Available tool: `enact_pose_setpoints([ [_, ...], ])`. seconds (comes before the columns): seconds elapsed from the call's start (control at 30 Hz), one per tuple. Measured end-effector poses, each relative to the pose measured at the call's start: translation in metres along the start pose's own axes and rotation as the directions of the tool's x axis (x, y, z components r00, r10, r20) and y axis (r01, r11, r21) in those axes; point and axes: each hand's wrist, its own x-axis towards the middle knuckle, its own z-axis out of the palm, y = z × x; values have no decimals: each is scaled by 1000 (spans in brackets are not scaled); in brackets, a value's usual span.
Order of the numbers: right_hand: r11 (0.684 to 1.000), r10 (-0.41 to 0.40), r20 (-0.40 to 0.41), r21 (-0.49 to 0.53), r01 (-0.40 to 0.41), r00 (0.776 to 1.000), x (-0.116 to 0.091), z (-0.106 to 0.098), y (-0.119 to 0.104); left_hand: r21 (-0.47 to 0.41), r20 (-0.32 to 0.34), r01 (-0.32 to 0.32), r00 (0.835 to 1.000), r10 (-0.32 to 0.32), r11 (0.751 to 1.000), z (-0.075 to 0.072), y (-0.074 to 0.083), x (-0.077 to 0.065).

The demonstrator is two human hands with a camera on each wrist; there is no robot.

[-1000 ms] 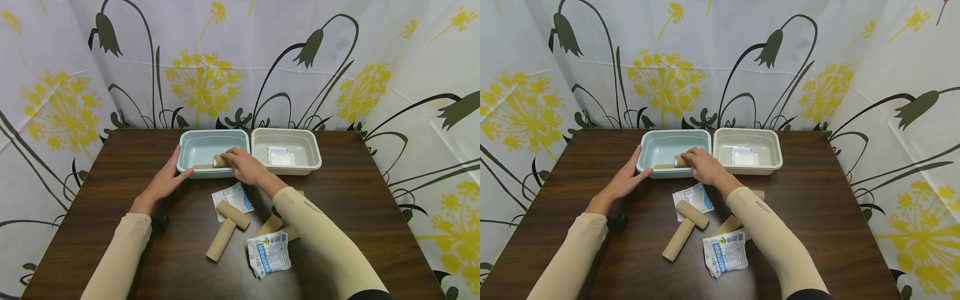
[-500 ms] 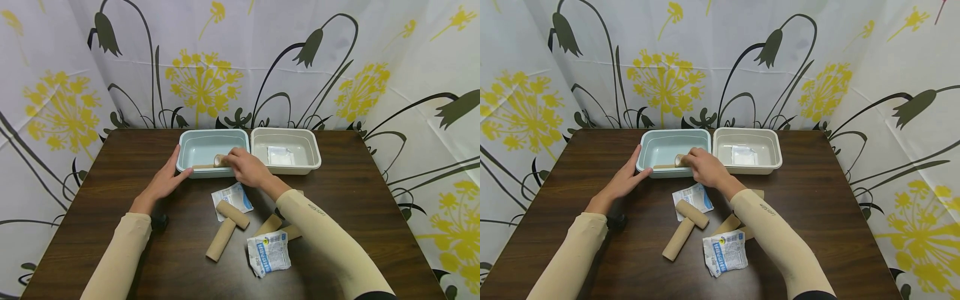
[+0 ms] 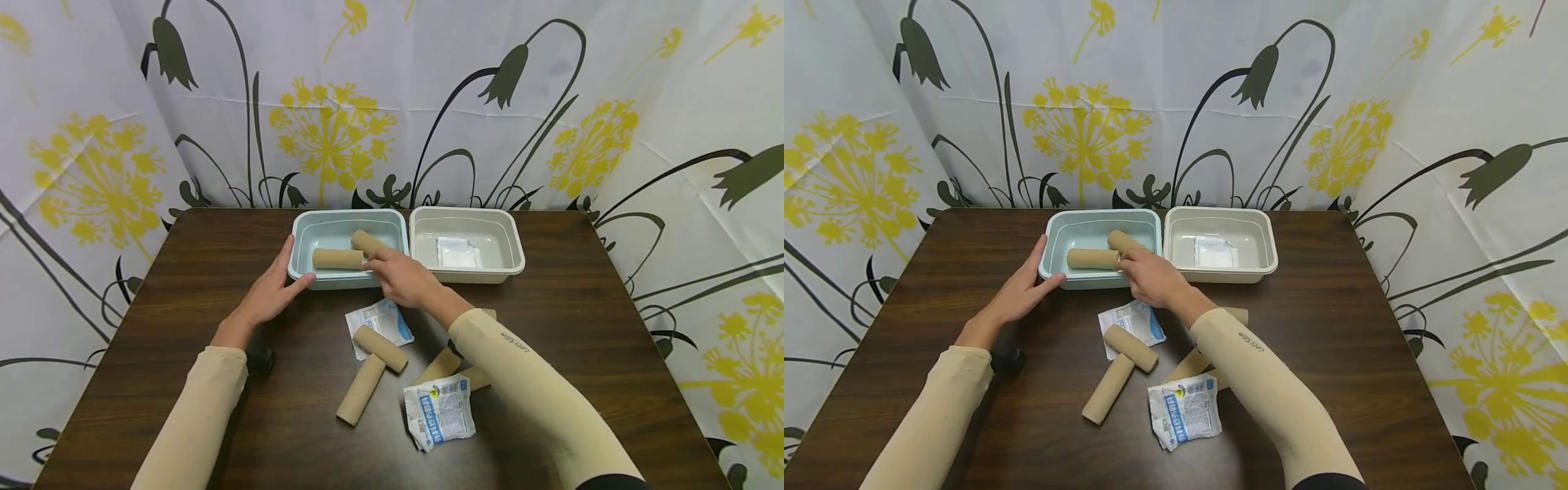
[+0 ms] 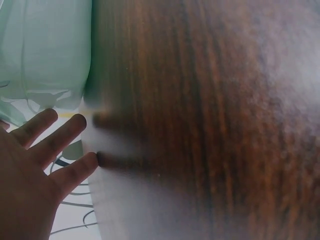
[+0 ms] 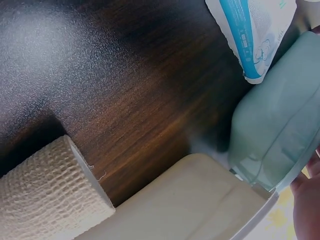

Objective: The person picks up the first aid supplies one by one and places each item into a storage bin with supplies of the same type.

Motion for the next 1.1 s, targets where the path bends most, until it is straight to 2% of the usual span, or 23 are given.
enact_pose_setpoints([
  [0.17,1000,0,-33,22,1,999,-4,-1,-1,0,-2,-6,1000,6,1000,1,1,1],
  [0.3,998,-5,-68,56,9,998,-11,-12,-6,5,-7,-16,1000,16,1000,2,0,2],
  [0.47,995,-23,-101,98,33,995,-34,-34,-14,10,-6,-15,1000,15,1000,3,0,3],
  [0.6,990,-5,-60,142,14,998,-57,-48,-15,11,-5,-8,1000,8,1000,2,1,3],
  [0.83,981,93,-26,171,-87,995,-109,-57,8,10,2,-10,1000,10,1000,2,2,3],
  [1.1,954,240,39,176,-243,970,-159,-43,32,8,0,-10,1000,10,1000,0,0,2],
])
